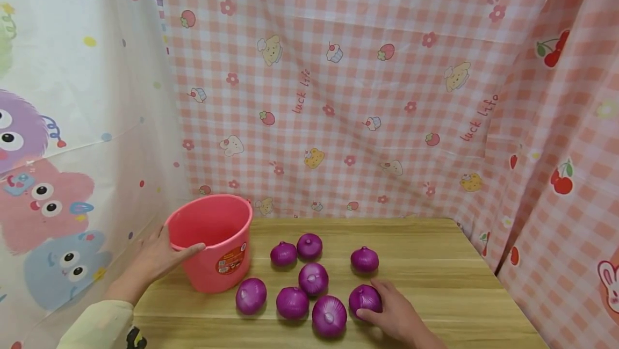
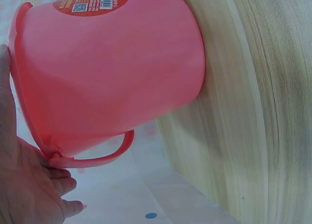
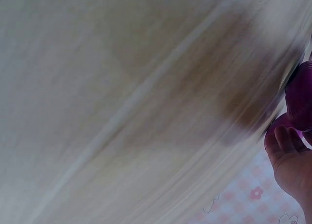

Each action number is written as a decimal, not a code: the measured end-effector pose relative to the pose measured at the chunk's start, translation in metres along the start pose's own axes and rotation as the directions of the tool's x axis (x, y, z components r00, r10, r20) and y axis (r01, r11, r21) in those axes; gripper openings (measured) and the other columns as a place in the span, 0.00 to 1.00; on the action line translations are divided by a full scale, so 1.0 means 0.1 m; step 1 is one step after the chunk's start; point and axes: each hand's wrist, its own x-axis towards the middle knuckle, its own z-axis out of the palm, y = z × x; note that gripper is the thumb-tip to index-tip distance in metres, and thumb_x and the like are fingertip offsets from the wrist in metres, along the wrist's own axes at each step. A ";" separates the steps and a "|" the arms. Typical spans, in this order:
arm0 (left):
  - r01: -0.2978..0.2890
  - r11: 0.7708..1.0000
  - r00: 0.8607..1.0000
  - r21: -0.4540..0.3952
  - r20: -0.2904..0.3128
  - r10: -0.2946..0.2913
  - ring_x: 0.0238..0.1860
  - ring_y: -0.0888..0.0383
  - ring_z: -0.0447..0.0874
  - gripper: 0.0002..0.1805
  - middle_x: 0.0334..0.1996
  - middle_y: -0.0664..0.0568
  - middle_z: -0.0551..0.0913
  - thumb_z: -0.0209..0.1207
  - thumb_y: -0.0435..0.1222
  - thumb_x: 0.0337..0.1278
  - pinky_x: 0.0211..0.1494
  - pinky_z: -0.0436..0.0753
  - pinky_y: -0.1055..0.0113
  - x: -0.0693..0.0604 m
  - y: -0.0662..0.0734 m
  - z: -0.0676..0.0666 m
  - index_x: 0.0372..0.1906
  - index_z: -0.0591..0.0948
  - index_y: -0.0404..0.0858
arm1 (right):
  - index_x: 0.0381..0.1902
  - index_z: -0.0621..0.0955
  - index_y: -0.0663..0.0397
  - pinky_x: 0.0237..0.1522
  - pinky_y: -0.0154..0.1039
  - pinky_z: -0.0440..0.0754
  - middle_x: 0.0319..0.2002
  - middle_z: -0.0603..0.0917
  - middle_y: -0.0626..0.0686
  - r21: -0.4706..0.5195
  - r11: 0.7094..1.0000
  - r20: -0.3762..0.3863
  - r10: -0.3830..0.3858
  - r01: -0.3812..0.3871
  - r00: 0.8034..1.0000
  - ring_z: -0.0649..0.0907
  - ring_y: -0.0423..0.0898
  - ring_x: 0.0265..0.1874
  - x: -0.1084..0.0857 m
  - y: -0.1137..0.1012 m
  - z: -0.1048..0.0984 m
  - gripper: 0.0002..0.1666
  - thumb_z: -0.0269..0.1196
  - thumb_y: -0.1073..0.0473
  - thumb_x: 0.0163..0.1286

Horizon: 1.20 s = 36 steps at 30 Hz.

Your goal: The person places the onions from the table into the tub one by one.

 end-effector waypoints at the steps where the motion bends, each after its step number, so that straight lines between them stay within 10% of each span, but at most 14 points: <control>1: 0.000 1.000 1.000 -0.003 0.000 0.000 0.68 0.26 0.54 0.72 0.69 0.26 0.54 0.58 0.76 0.41 0.66 0.42 0.24 0.00 0.00 0.00 0.77 0.45 0.30 | 0.66 0.72 0.67 0.58 0.58 0.75 0.59 0.76 0.63 0.005 1.000 0.006 0.001 -0.001 1.000 0.79 0.60 0.56 0.00 0.00 0.00 0.50 0.74 0.41 0.56; 24: 0.036 0.999 0.999 0.024 0.007 -0.036 0.68 0.24 0.50 0.73 0.69 0.24 0.52 0.56 0.77 0.42 0.67 0.42 0.25 -0.01 -0.02 0.03 0.76 0.43 0.27 | 0.64 0.74 0.65 0.53 0.51 0.79 0.55 0.79 0.59 0.016 0.999 0.024 0.028 -0.028 0.999 0.80 0.54 0.53 0.03 0.00 0.03 0.47 0.76 0.44 0.53; 36: 0.045 0.999 0.999 0.011 0.011 -0.045 0.69 0.26 0.50 0.72 0.69 0.25 0.54 0.56 0.77 0.42 0.66 0.42 0.24 -0.01 -0.03 0.03 0.77 0.42 0.29 | 0.66 0.73 0.63 0.59 0.54 0.76 0.58 0.79 0.62 0.179 0.981 -0.024 0.076 -0.070 0.997 0.80 0.56 0.56 0.10 -0.06 0.05 0.46 0.76 0.46 0.55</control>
